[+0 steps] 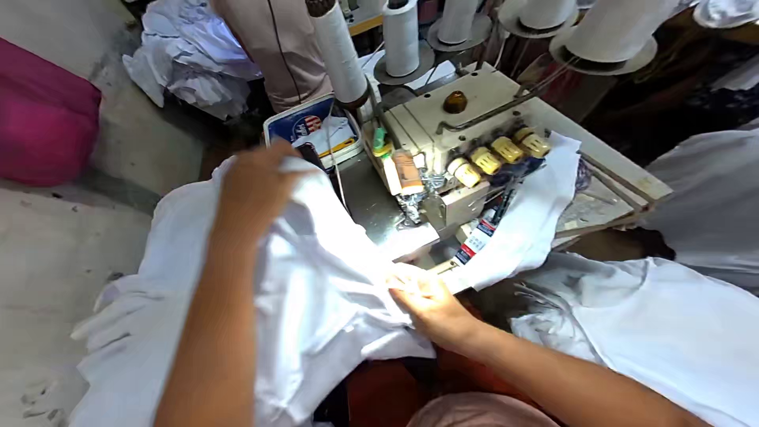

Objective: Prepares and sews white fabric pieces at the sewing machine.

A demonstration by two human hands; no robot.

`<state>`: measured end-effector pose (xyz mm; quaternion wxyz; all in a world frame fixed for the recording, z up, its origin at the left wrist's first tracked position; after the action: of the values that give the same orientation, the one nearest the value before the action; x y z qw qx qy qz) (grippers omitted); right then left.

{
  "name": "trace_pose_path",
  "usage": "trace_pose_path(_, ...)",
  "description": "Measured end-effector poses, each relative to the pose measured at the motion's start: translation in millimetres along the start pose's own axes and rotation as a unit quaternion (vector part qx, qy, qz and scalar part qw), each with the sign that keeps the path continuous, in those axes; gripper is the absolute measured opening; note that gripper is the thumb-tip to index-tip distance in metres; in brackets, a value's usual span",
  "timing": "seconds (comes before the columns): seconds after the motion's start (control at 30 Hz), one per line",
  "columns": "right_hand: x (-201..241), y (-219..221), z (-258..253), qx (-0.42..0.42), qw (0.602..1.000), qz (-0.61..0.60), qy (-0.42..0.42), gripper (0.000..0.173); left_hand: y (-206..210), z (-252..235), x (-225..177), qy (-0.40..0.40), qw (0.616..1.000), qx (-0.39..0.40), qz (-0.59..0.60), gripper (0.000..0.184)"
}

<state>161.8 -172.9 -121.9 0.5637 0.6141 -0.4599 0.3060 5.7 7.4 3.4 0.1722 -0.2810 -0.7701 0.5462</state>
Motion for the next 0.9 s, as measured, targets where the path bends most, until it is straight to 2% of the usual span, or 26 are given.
trace_pose_path(0.07, -10.1, -38.8, 27.4, -0.098, 0.993, 0.021, 0.055, 0.016, 47.5, -17.3, -30.0, -0.012, 0.99, 0.142, 0.007, 0.024)
trace_pose_path(0.1, -14.5, -52.8, 37.7, -0.133, 0.988, 0.022, 0.068, 0.016, 64.7, -20.1, -42.3, -0.021, 0.983, 0.182, 0.008, 0.023)
trace_pose_path(0.23, -20.0, -74.5, 53.0, -0.184, 0.982, 0.006, 0.042, 0.015, 107.9, -22.8, -59.2, -0.067, 0.973, 0.219, 0.015, 0.022)
trace_pose_path(0.3, -23.1, -75.9, 50.8, -0.18, 0.984, 0.005, 0.012, 0.015, 111.3, -24.9, -64.6, -0.098, 0.97, 0.223, 0.002, 0.033)
trace_pose_path(0.47, -29.1, -79.9, 39.7, -0.195, 0.979, 0.04, -0.044, 0.015, 120.0, -25.8, -81.7, -0.128, 0.979, 0.155, -0.025, 0.048)
trace_pose_path(0.67, -41.4, -86.5, 26.7, -0.194, 0.977, 0.075, -0.052, 0.018, 124.9, -25.7, -83.3, -0.124, 0.987, 0.104, -0.017, 0.044)
trace_pose_path(0.73, -42.0, -89.7, 28.1, -0.19, 0.977, 0.074, -0.058, 0.018, 116.0, -8.2, -88.2, -0.14, 0.987, 0.073, -0.006, 0.051)
trace_pose_path(0.83, -44.3, -97.1, 37.3, -0.182, 0.975, 0.109, -0.071, 0.021, 95.0, 42.8, -123.7, -0.169, 0.983, -0.07, 0.008, 0.046)
trace_pose_path(0.87, -46.0, -97.0, 41.4, -0.183, 0.972, 0.123, -0.077, 0.023, 95.7, 58.4, -137.8, -0.167, 0.982, -0.093, 0.01, 0.048)
trace_pose_path(0.9, -47.3, -95.3, 46.1, -0.183, 0.972, 0.129, -0.078, 0.025, 100.5, 70.7, -151.0, -0.158, 0.984, -0.085, 0.011, 0.048)
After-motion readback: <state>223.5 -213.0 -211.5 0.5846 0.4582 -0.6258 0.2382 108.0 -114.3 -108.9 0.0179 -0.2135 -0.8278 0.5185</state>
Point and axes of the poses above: each hand's wrist, its own z-axis away from the middle knuckle, its own y-axis out of the palm, x = y × z, the point moved 1 cm from there along -z, towards the middle knuckle, and after that the axes turned 14 degrees about -z, right-handed, at the moved point
